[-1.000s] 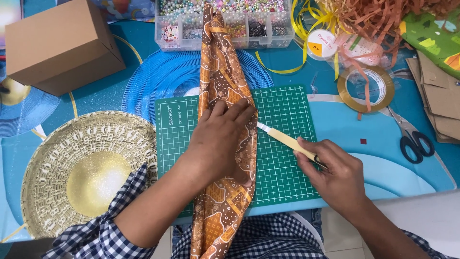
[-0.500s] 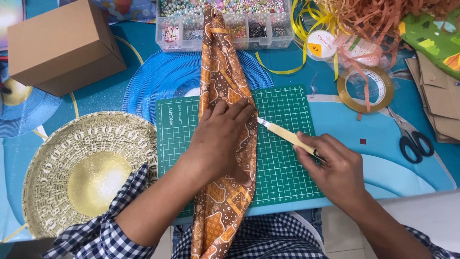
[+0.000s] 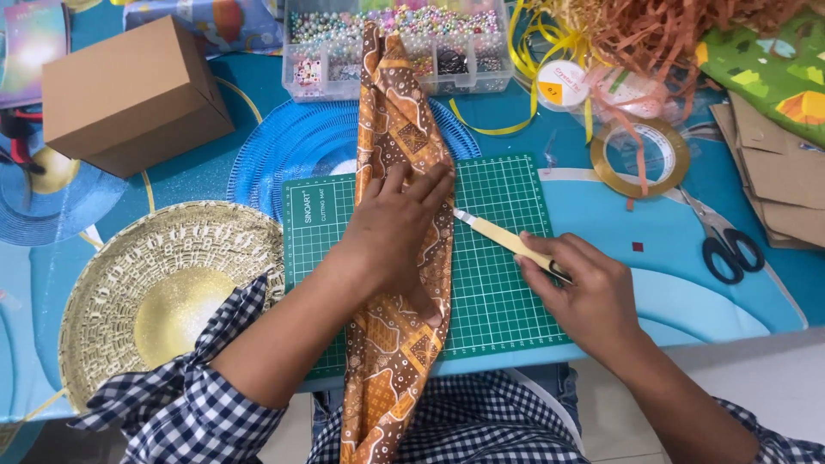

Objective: The person unfolds a patterned fabric on a green cutting mat, smooths it, and then uses a craft knife to cut along the folded edge. The person holds the fabric steady with one hand while cutting with the other.

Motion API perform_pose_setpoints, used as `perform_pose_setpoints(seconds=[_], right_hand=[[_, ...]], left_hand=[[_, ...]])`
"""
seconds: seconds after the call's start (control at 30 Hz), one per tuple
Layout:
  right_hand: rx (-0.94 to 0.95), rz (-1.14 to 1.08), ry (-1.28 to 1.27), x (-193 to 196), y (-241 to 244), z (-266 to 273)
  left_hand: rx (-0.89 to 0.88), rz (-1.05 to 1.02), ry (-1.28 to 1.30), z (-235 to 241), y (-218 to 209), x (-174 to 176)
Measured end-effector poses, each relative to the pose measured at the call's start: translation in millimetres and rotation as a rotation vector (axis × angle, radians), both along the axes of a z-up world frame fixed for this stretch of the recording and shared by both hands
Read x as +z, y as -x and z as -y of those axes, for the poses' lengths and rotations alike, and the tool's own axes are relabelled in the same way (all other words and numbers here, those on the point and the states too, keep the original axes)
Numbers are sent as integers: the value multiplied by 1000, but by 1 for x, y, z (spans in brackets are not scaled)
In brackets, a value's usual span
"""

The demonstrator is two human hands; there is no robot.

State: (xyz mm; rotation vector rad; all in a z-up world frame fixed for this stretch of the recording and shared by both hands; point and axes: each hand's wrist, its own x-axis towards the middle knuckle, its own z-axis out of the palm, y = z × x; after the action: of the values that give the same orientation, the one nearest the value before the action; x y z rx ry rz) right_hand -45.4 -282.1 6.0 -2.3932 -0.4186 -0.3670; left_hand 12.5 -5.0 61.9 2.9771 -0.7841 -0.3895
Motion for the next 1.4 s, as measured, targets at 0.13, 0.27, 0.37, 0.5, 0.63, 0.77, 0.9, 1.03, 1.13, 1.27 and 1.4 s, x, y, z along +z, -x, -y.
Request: perform_pose_setpoints(seconds=[0.13, 0.27, 0.37, 0.5, 0.63, 0.77, 0.9, 1.03, 1.13, 1.27, 1.4], right_hand=[[-2, -17, -12, 3, 10, 2], [20, -67, 4, 4, 26, 8], [25, -38, 26, 3, 35, 6], [29, -32, 11, 4, 36, 6], [49, -27, 45, 7, 36, 6], [64, 7, 44, 4, 37, 5], [38, -26, 37, 3, 35, 5], [35, -26, 19, 3, 34, 5], [24, -16, 22, 0, 33, 6], [19, -14, 39, 0, 32, 4], [20, -12, 28, 0, 31, 3]], left_hand=[[-6, -53, -11, 2, 12, 8], [12, -69, -32, 5, 31, 2], [28, -104, 33, 1, 37, 1], [2, -120, 94, -5, 36, 12], [11, -137, 131, -14, 33, 8], [13, -98, 151, -16, 20, -19], [22, 65, 161, -17, 15, -29], [22, 114, 74, -14, 10, -19], [19, 31, 33, -10, 10, -6], [16, -13, 16, -11, 9, -7], [26, 18, 21, -11, 6, -7]])
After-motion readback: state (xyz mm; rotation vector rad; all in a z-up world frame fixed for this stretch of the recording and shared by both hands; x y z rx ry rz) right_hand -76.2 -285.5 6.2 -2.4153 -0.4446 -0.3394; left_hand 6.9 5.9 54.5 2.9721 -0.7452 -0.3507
